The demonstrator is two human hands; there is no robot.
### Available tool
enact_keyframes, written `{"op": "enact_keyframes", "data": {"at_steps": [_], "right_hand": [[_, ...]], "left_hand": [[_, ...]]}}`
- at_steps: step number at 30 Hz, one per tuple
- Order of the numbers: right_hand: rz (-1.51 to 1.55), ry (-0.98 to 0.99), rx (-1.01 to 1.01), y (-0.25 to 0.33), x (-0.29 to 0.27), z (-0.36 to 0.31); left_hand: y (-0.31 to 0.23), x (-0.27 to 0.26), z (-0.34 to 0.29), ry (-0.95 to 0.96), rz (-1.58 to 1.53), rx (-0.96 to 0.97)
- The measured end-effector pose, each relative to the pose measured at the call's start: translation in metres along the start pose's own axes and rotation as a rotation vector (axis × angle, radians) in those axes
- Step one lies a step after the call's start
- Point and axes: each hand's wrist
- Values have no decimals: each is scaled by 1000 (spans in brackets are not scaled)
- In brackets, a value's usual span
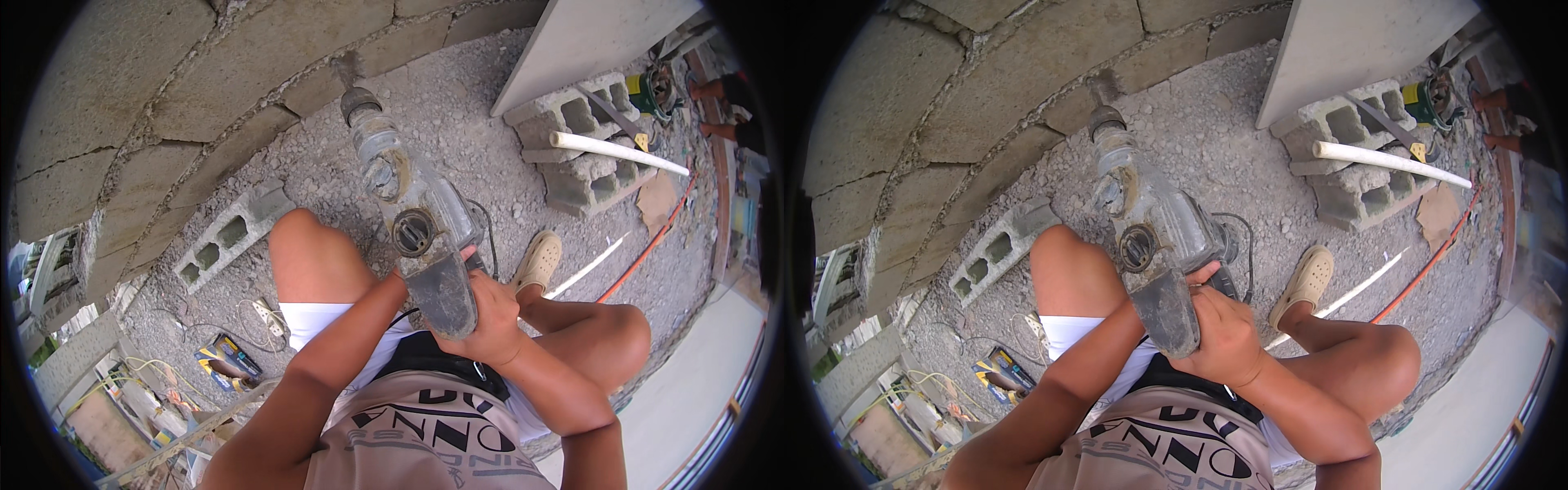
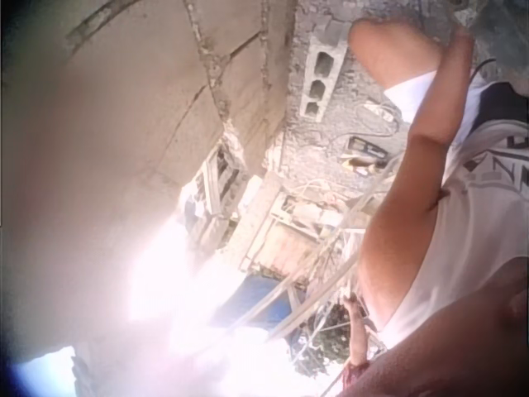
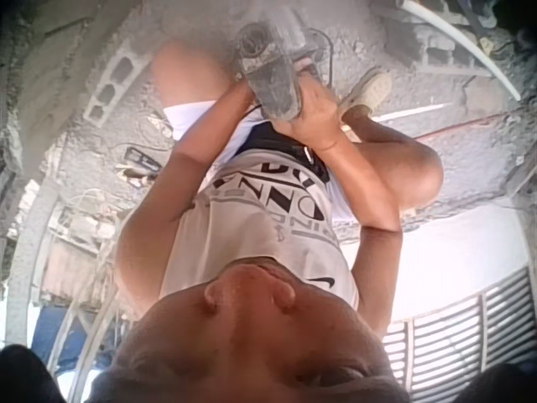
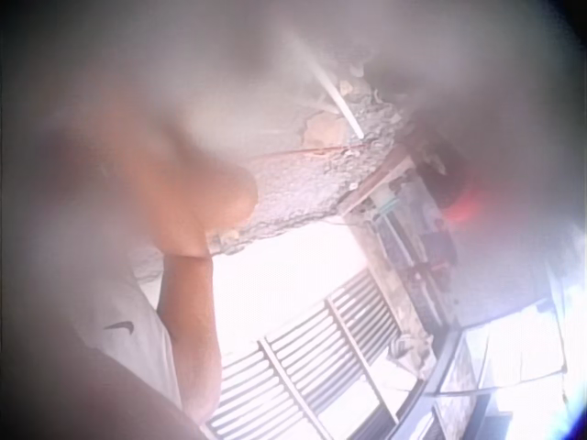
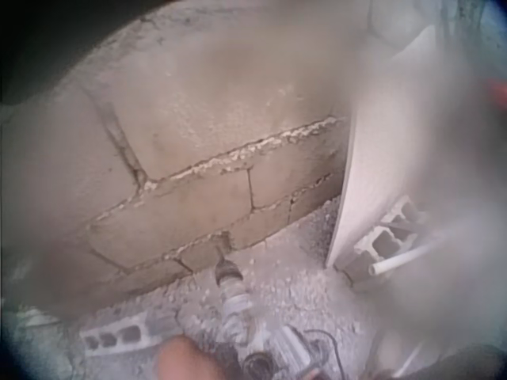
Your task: The person uses a corded rotary hammer drill to bore a hole into a concrete block wall. They hold the drill with both hands, apply pressure, and periodically retract the bit to clear debris while continuing to deepen the hole.
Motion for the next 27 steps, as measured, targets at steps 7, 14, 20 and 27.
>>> {"op": "enact_keyframes", "data": {"at_steps": [7,14,20,27], "right_hand": [[-50,-54,-9,9,14,18],[-38,-112,44,9,4,43],[157,-30,306,5,-30,44],[162,-94,392,-2,-59,-23]], "left_hand": [[-54,-7,-8,-150,-45,-125],[-31,-6,24,-207,-357,-77],[-15,14,25,-239,-480,251],[-24,41,-3,-205,46,455]]}}
Point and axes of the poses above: each hand's wrist, its own z-axis towards the middle knuckle, its own x-axis out of the palm, y = z × x, and after that the axes turned 8 degrees about -z, right-handed
